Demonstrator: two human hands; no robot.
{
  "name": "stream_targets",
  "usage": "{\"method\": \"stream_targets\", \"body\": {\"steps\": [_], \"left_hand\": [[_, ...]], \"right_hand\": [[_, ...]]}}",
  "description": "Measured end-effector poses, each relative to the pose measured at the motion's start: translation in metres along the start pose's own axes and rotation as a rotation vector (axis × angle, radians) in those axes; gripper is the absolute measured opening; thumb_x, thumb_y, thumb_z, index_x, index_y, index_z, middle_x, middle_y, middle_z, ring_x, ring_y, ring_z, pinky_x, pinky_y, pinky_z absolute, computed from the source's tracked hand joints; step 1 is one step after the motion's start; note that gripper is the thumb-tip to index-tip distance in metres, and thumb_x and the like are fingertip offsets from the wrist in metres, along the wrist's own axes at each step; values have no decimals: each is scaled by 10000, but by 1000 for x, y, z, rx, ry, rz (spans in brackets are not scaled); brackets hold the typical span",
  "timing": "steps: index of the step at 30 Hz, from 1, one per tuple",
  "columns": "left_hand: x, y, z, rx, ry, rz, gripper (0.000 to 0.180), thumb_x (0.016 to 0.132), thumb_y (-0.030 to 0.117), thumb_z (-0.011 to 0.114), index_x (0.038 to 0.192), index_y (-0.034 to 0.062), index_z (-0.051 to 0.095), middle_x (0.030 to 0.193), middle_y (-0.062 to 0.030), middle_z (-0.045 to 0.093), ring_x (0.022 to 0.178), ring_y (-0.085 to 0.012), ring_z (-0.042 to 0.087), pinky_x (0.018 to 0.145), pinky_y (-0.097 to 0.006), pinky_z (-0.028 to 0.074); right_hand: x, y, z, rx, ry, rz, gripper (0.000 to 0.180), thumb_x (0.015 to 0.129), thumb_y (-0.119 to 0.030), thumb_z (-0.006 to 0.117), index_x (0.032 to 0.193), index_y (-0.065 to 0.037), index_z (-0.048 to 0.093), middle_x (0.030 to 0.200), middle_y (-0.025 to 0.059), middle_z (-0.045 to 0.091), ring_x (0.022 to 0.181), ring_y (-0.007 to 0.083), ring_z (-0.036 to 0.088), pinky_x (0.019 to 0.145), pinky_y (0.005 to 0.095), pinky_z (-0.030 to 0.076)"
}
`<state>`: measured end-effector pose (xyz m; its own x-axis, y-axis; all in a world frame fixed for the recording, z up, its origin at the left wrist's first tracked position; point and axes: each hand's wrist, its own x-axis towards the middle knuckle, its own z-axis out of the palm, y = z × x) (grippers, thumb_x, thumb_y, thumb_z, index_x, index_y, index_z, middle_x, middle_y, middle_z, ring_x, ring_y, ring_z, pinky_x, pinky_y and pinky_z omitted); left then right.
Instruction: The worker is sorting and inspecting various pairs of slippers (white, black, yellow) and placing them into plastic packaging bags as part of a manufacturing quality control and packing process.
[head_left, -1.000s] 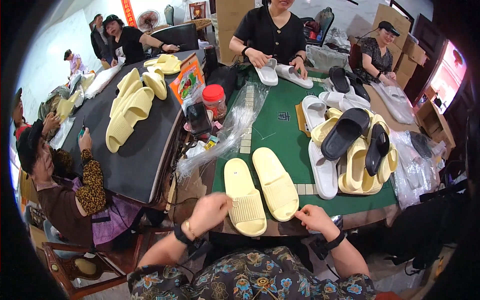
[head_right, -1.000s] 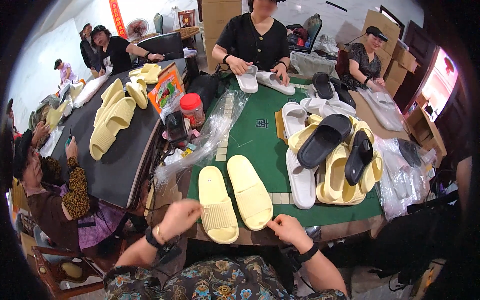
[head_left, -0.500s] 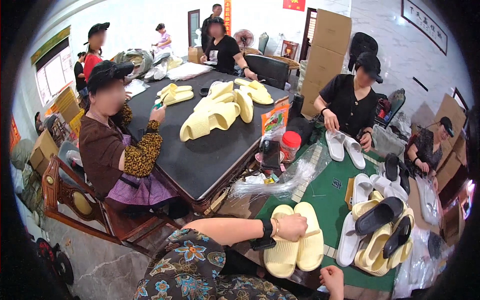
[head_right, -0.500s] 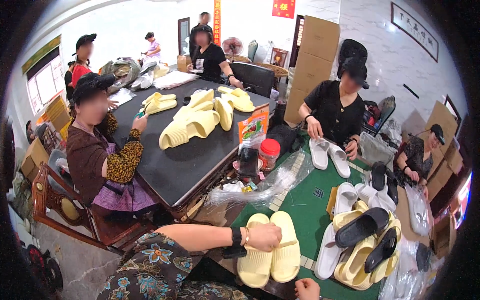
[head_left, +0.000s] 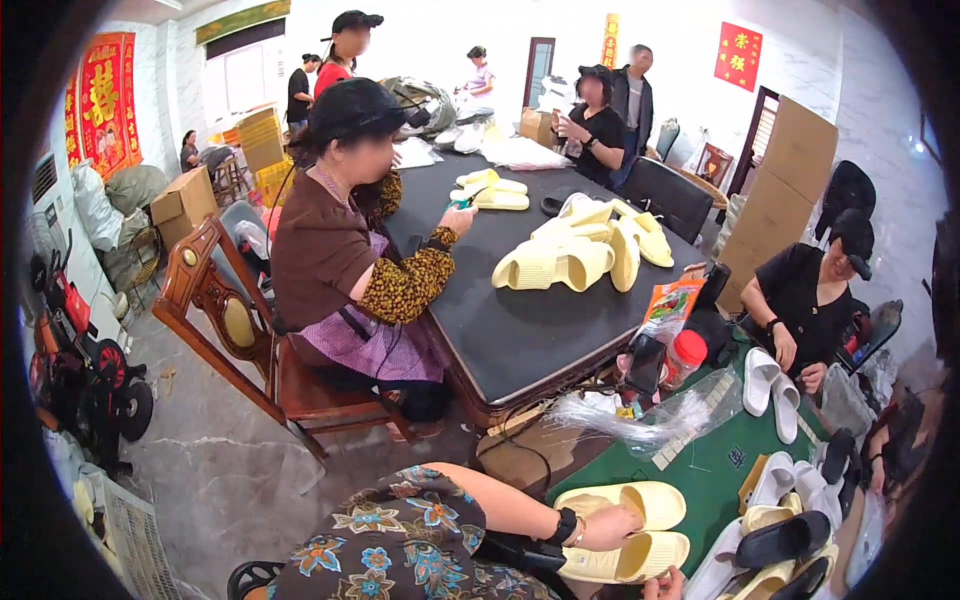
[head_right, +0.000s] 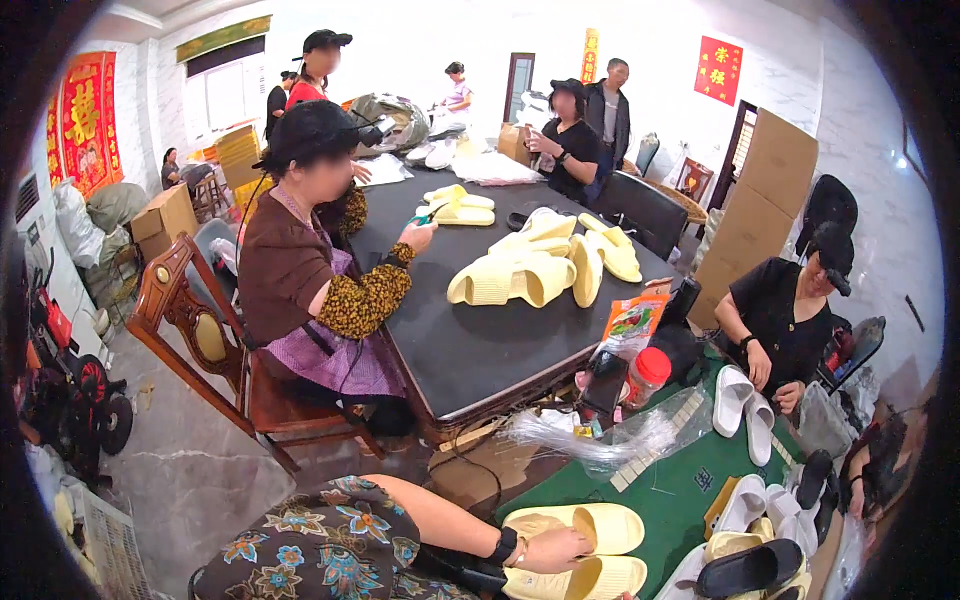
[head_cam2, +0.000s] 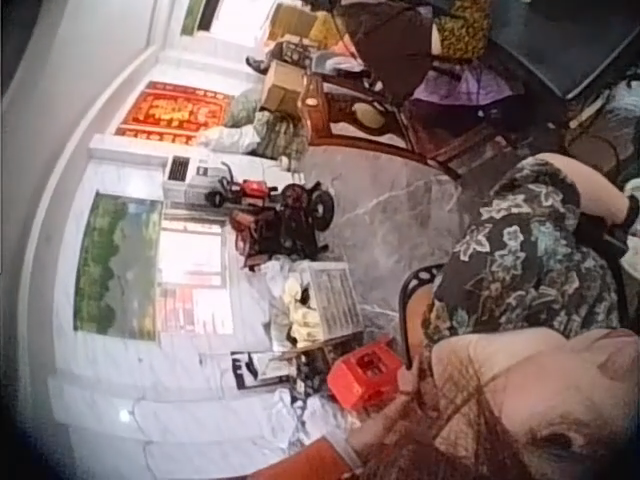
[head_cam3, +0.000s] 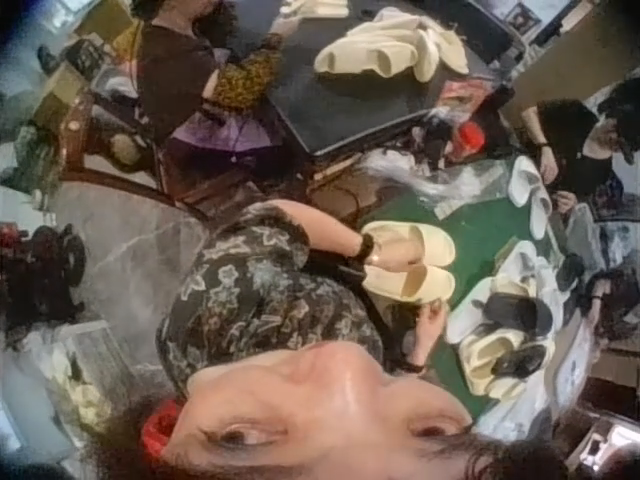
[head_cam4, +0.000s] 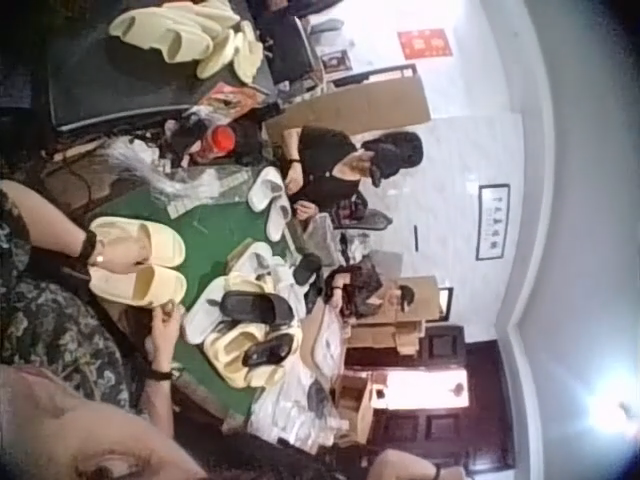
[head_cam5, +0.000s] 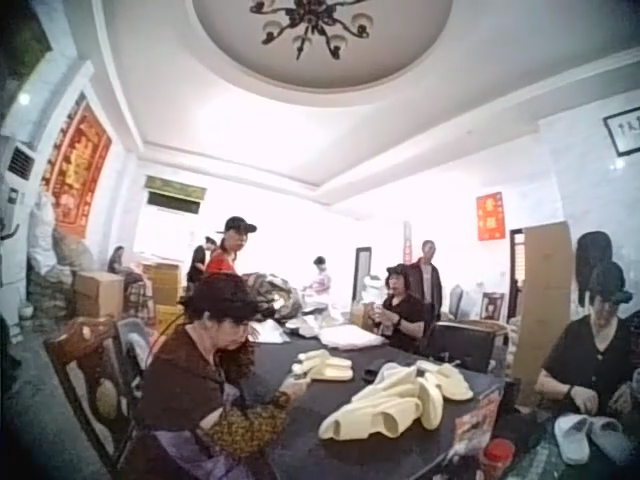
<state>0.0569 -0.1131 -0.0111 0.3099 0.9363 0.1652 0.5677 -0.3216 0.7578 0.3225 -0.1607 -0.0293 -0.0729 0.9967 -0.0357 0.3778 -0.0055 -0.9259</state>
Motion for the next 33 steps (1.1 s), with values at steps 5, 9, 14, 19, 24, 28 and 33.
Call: {"method": "stream_targets", "body": {"steps": [5, 9, 14, 19, 24, 28, 33], "left_hand": [[-18, 12, -14, -59, -21, -36, 131, 777, 103, 597, 844, -10, 602, 800, -216, 615, 808, -374, 621, 697, -445, 487], [-20, 2, -12, -14, -76, -14, 160, 822, 144, 578, 896, 4, 604, 833, -198, 625, 804, -381, 627, 721, -460, 492], [-16, -3, -70, -71, 151, -47, 169, 845, 196, 637, 865, 46, 710, 822, -169, 676, 758, -315, 672, 676, -393, 530], [9, -69, -113, 358, 299, -332, 197, 806, 197, 619, 902, 59, 721, 897, -166, 686, 833, -340, 665, 756, -437, 542], [23, -115, -116, 510, 390, -364, 198, 823, 178, 592, 783, 7, 683, 844, -195, 674, 807, -360, 676, 725, -451, 554], [30, -137, -113, 539, 377, -425, 178, 790, 159, 589, 778, 37, 717, 807, -193, 679, 766, -368, 670, 714, -455, 546], [15, -110, -154, 471, 271, -393, 176, 744, 168, 591, 798, 61, 719, 768, -195, 676, 742, -363, 672, 681, -453, 539]], "right_hand": [[37, 0, 6, -143, -40, -116, 535, 842, -67, 623, 1342, 37, 463, 1250, 164, 511, 1016, 200, 581, 832, 301, 507], [40, -37, 12, -196, -1, -61, 417, 838, -56, 629, 1239, 26, 551, 1204, 144, 535, 938, 230, 618, 793, 328, 520], [30, -24, 4, -82, 25, 5, 339, 820, -44, 637, 1151, 25, 606, 1112, 132, 589, 912, 214, 623, 787, 321, 528], [22, 2, -3, -53, 47, 3, 327, 820, -42, 631, 1138, 35, 608, 1096, 126, 603, 906, 180, 618, 779, 303, 523], [18, -6, 0, -11, 36, 30, 346, 825, -45, 633, 1163, 22, 599, 1090, 104, 622, 850, 159, 617, 756, 285, 516], [15, -18, 2, -11, 30, 47, 310, 837, -63, 645, 1132, 25, 616, 1055, 97, 627, 820, 153, 619, 757, 282, 514], [10, -12, -10, -45, 36, 82, 265, 840, -57, 639, 1094, 18, 632, 1037, 92, 625, 824, 152, 619, 753, 279, 512]]}}
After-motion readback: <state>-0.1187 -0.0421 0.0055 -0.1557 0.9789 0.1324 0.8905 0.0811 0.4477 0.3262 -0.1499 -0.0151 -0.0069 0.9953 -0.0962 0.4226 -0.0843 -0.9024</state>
